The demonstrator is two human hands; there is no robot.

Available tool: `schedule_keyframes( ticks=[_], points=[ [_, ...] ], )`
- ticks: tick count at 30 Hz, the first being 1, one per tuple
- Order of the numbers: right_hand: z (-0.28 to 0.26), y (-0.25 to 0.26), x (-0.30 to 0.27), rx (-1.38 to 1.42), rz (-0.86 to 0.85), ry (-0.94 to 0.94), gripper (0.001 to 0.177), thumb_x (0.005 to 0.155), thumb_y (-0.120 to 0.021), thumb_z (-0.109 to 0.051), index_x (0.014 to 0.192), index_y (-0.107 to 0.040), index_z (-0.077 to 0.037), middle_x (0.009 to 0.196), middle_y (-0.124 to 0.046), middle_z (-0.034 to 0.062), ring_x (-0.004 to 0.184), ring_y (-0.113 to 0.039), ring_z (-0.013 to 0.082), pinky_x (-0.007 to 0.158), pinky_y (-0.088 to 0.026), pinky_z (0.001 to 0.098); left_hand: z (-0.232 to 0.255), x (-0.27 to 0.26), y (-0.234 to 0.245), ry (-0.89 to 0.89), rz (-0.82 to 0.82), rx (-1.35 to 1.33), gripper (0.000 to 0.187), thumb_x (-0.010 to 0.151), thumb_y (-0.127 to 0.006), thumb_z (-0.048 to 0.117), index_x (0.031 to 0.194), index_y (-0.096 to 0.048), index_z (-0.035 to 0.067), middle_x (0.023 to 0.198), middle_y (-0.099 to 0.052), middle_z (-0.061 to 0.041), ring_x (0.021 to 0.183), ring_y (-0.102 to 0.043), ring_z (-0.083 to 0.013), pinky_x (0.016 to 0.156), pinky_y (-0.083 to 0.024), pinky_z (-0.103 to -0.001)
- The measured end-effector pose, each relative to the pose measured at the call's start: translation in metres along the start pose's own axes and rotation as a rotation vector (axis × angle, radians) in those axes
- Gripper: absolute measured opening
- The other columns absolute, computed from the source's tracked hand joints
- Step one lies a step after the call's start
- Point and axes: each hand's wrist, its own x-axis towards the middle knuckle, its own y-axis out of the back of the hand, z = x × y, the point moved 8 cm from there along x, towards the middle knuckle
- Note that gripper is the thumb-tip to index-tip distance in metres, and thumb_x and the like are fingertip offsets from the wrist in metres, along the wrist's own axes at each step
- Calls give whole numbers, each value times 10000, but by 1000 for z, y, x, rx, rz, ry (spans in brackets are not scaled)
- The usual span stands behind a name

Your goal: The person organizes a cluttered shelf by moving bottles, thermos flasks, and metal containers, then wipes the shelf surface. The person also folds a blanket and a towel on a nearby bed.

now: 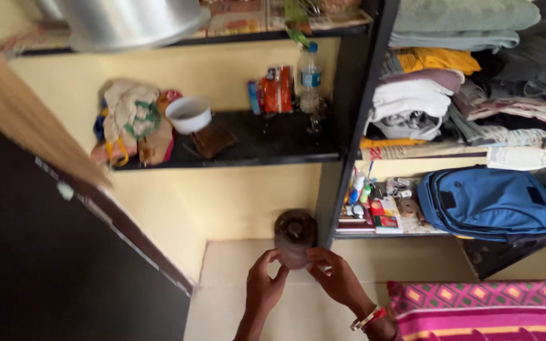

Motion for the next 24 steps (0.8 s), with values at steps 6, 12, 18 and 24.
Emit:
schedule_keyframes(
  ticks=[6,12,18,24],
  points=[
    [-19,-17,68,72,167,115,397,882,-714,-157,1264,-654,-71,1180,-756,59,1049,-748,184,837,-611,345,-1,88,47,-133,-12,8,378,838,-761,214,1188,-693,87,1166,-760,-93,1148,-700,-267,973,-537,-391],
    [-42,-16,123,-6,173,42,390,887,-749,-162,1258,-670,-69,1185,-768,69,1071,-741,195,860,-599,361,21,166,88,-372,154,119,402,834,-787,220,1196,-683,80,1241,-694,-134,1183,-640,-332,1005,-510,-423],
    [-72,-27,185,50,89,149,400,874,-719,-104,1267,-652,-67,1214,-751,76,1062,-753,215,883,-626,370,53,262,120,-499,254,429,422,806,-788,202,1192,-669,79,1195,-660,-156,1224,-554,-409,1031,-438,-519],
    [-85,-45,220,76,-10,152,391,893,-709,-100,1277,-644,-70,1245,-739,82,1122,-743,230,937,-616,379,41,319,124,-550,381,594,372,767,-746,118,1137,-725,102,1225,-671,-154,1263,-508,-440,1009,-324,-695]
  ],
)
